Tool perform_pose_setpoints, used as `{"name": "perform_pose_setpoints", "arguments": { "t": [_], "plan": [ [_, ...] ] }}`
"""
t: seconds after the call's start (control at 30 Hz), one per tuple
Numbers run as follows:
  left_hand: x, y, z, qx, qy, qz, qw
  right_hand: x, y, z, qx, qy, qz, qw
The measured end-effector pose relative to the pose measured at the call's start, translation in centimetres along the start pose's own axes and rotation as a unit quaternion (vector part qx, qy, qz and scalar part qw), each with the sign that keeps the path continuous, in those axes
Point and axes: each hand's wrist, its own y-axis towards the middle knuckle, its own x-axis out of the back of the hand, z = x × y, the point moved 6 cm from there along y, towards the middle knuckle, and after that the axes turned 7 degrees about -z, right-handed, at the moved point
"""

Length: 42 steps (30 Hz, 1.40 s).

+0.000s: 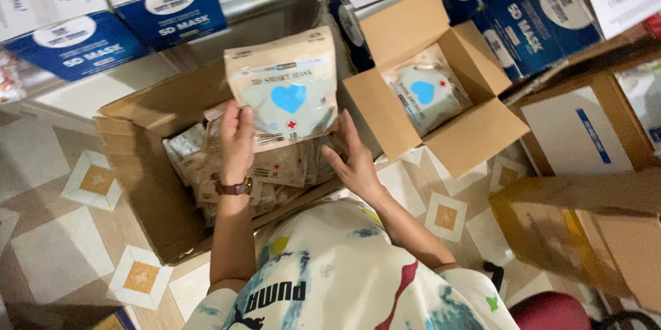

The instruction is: The person sits on the floor surrounded by cardboard boxes and packs individually wrapped face masks into a smaller shipping box. They repeatedly pick up packages of masks from a larger box and place them into the smaller box, occasionally adjusting the items inside.

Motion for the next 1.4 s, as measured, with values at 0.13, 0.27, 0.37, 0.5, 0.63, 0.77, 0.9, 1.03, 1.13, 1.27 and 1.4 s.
{"name": "perform_pose_setpoints", "arguments": {
  "t": [0.13, 0.27, 0.37, 0.5, 0.63, 0.77, 0.9, 1.03, 1.13, 1.27, 1.4],
  "plan": [
    [-0.1, -0.2, -0.8, -0.026, -0.047, 0.006, 0.999, 1.8, -0.5, 2.0, 0.000, -0.010, -0.007, 1.000],
    [-3.2, 0.6, -2.9, -0.045, -0.007, 0.069, 0.997, 4.8, -0.3, 4.3, 0.073, -0.003, -0.025, 0.997],
    [-7.9, 1.6, -4.3, -0.046, 0.058, 0.165, 0.984, 7.6, 0.0, 4.0, 0.017, 0.046, -0.085, 0.995],
    [-14.5, 1.9, -5.9, -0.101, 0.151, 0.240, 0.954, 12.3, 1.0, 3.2, -0.017, 0.027, -0.152, 0.988],
    [-19.6, 2.2, -6.3, -0.061, 0.083, 0.259, 0.960, 17.4, 1.6, 2.0, -0.009, 0.097, -0.258, 0.961],
    [-22.0, 1.8, -5.9, -0.034, 0.035, 0.270, 0.962, 22.7, 1.8, 0.5, 0.001, 0.151, -0.348, 0.925],
    [-22.5, 0.3, -5.1, -0.172, 0.187, 0.258, 0.932, 25.3, 2.1, -2.3, -0.069, 0.141, -0.382, 0.911],
    [-24.1, -2.4, -3.7, -0.290, 0.310, 0.296, 0.856, 25.2, 3.2, -4.8, -0.094, 0.009, -0.320, 0.943],
    [-24.9, -3.7, -3.4, -0.341, 0.321, 0.331, 0.819, 24.5, 3.6, -6.7, -0.075, -0.001, -0.270, 0.960],
    [-25.0, -4.4, -3.2, -0.324, 0.346, 0.354, 0.806, 23.7, 3.9, -8.3, -0.066, -0.003, -0.212, 0.975],
    [-25.1, -4.5, -3.2, -0.321, 0.356, 0.356, 0.802, 23.8, 4.5, -8.3, -0.122, -0.044, -0.185, 0.974]
  ]
}}
